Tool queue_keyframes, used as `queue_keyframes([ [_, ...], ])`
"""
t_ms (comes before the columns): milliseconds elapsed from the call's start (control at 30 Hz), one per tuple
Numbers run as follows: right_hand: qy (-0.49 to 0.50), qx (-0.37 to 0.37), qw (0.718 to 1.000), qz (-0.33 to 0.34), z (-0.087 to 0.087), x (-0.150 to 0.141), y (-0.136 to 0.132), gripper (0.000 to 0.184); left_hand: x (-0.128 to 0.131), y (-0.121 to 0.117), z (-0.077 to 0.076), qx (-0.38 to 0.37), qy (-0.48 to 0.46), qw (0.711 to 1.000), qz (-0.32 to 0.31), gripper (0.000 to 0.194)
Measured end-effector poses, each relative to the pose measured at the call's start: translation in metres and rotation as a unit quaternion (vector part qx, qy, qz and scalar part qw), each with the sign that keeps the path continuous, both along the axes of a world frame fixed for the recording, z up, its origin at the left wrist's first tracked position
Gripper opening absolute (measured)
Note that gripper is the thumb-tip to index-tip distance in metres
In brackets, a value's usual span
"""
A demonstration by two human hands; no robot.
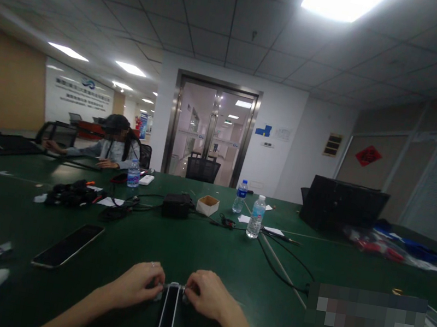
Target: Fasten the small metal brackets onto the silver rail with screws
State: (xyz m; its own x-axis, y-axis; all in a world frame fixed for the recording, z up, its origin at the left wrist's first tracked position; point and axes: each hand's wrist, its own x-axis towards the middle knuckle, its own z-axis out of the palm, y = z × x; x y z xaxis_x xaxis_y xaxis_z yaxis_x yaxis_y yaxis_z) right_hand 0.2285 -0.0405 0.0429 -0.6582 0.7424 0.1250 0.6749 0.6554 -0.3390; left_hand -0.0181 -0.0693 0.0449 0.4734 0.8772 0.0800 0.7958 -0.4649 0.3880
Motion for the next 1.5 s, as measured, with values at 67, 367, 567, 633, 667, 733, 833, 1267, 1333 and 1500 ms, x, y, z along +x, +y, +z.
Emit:
queue_keyframes([
  [67, -0.002, -0.001, 1.000, -0.001, 0.002, 0.000, -0.001, 0.018, 0.000, 0.000, 0.000, -0.006, 0.002, 1.000, 0.003, 0.017],
  [367, 0.007, -0.002, 1.000, 0.000, 0.000, -0.001, -0.001, 0.019, 0.000, 0.001, -0.002, 0.000, 0.000, 1.000, 0.001, 0.015],
  [567, 0.020, -0.015, 1.000, 0.000, -0.004, 0.000, 0.003, 0.017, -0.001, 0.000, -0.001, -0.009, -0.003, 1.000, 0.000, 0.017],
  [633, 0.024, -0.020, 1.000, -0.004, -0.004, 0.000, 0.003, 0.015, 0.000, -0.001, 0.000, -0.010, 0.003, 1.000, 0.001, 0.018],
  [667, 0.024, -0.021, 0.999, -0.007, -0.004, 0.000, 0.003, 0.014, 0.000, -0.001, 0.000, -0.012, 0.006, 1.000, 0.003, 0.019],
  [733, 0.024, -0.021, 0.999, -0.012, -0.003, 0.000, 0.002, 0.014, 0.001, -0.002, 0.001, -0.017, 0.008, 1.000, 0.006, 0.020],
  [833, 0.024, -0.023, 0.999, -0.013, -0.001, 0.000, 0.001, 0.015, 0.001, -0.001, 0.001, -0.015, 0.001, 1.000, 0.002, 0.019],
  [1267, 0.011, 0.006, 1.000, 0.003, -0.006, 0.000, 0.003, 0.020, -0.001, 0.001, -0.001, -0.014, -0.008, 1.000, 0.003, 0.015],
  [1333, 0.011, 0.008, 1.000, 0.005, -0.005, -0.001, 0.003, 0.020, 0.000, 0.000, 0.000, -0.014, -0.001, 1.000, 0.004, 0.014],
  [1500, 0.021, -0.005, 1.000, 0.006, -0.004, 0.000, 0.002, 0.018, 0.002, -0.003, 0.006, -0.015, 0.011, 1.000, 0.003, 0.015],
])
